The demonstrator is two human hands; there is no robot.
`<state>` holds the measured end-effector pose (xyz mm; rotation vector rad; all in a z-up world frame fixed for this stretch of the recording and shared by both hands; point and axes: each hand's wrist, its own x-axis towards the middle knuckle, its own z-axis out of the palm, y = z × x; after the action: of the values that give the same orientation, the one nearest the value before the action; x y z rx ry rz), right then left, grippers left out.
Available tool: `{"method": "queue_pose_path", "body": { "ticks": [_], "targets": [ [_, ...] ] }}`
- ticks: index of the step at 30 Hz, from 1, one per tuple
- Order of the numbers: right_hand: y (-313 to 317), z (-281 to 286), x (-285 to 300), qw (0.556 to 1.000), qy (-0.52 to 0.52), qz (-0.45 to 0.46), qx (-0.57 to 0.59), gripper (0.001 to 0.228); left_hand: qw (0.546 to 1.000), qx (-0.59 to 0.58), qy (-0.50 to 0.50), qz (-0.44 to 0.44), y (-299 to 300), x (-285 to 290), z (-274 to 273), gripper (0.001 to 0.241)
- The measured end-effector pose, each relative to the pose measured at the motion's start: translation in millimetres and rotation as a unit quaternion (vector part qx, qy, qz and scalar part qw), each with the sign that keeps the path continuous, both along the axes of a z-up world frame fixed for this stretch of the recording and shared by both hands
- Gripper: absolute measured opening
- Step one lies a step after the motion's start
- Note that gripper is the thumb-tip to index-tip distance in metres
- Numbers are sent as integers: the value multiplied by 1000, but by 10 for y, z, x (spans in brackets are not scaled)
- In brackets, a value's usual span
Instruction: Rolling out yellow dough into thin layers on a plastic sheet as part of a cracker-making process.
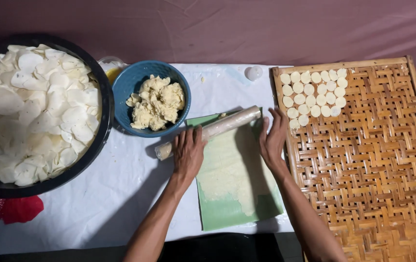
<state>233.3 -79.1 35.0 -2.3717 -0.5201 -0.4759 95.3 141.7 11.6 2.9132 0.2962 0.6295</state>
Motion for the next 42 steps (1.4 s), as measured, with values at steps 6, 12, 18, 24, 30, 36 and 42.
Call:
{"method": "queue_pose_path", "body": {
  "ticks": [6, 12, 18, 24, 30, 36, 42],
  "targets": [
    [699, 241, 506, 984, 67, 106, -124, 56, 998, 6, -7, -63, 72, 108, -93, 52],
    [637, -89, 471, 969, 61, 96, -221, 66, 997, 1, -42, -59, -125, -54, 77, 56],
    [284, -339, 245, 963, 62, 111, -238, 69, 996, -49, 14, -68, -434, -384, -55, 61],
    [719, -107, 571, 957, 89, 90, -262, 69, 995, -73, 62, -30, -83, 157, 36, 70],
    [164, -257, -70, 968, 30, 132, -210, 65, 992, -82, 54, -75, -607, -552, -80, 76],
    [-9, -364, -199, 970, 41, 119, -208, 64, 994, -95, 16, -49, -631, -468, -187, 71],
    [490, -174, 185, 975, 44, 79, -202, 60, 999, 3, 47, 9, -183, 24, -89, 59]
  ]
}}
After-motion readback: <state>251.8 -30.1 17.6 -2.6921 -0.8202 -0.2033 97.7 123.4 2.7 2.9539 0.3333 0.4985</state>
